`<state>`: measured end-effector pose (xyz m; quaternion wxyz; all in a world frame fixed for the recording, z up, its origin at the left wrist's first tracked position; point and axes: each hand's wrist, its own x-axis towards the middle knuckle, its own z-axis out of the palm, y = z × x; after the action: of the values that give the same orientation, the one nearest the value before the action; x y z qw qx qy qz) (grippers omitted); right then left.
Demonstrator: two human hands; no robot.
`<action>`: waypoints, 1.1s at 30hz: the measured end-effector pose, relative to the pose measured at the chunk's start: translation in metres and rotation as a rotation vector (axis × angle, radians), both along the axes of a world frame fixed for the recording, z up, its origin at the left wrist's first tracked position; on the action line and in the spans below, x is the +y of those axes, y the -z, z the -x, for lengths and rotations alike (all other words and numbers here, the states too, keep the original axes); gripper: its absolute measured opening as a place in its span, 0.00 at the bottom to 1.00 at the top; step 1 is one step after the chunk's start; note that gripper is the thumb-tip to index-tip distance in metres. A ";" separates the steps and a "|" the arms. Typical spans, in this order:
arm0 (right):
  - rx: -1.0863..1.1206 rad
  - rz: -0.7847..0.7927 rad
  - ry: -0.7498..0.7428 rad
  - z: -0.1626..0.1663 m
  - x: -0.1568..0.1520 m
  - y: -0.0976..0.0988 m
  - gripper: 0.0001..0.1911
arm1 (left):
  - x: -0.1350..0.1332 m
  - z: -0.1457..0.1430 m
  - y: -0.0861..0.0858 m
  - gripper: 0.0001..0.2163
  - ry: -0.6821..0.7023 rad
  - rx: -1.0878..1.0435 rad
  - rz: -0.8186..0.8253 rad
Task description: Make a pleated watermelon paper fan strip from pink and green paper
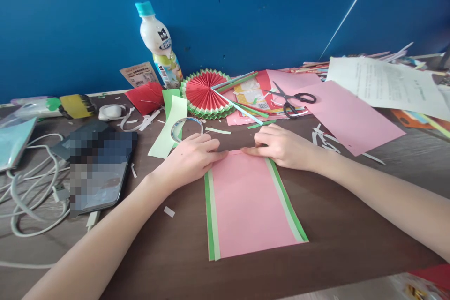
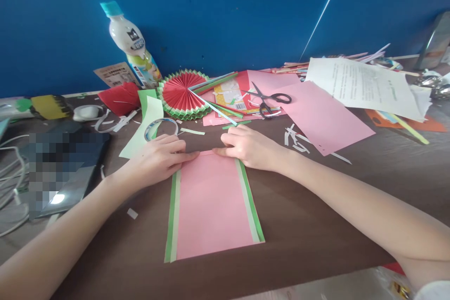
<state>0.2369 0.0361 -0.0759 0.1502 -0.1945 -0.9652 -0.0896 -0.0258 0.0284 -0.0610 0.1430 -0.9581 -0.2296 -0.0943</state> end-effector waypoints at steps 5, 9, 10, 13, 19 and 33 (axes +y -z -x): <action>-0.048 -0.067 -0.001 0.000 -0.003 -0.003 0.21 | -0.003 -0.001 -0.005 0.14 0.005 0.056 0.006; -0.079 -0.102 0.021 0.002 -0.007 -0.007 0.21 | -0.003 -0.002 -0.008 0.16 0.002 0.084 0.028; -0.081 -0.112 0.031 0.003 -0.009 -0.008 0.20 | -0.004 -0.003 -0.008 0.16 -0.003 0.086 0.031; -0.091 -0.133 0.077 0.007 -0.013 -0.011 0.19 | -0.004 -0.003 -0.010 0.18 -0.013 0.091 0.027; -0.107 -0.116 0.118 0.008 -0.017 -0.014 0.19 | -0.007 -0.003 -0.014 0.20 -0.038 0.153 0.034; -0.373 -0.086 0.447 0.033 -0.055 -0.018 0.16 | -0.046 -0.031 -0.014 0.10 -0.251 0.239 -0.087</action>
<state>0.2038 -0.0185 -0.0581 -0.0450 -0.3758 -0.9047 -0.1955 0.0051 -0.0171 -0.0470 0.2212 -0.9192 -0.3246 0.0289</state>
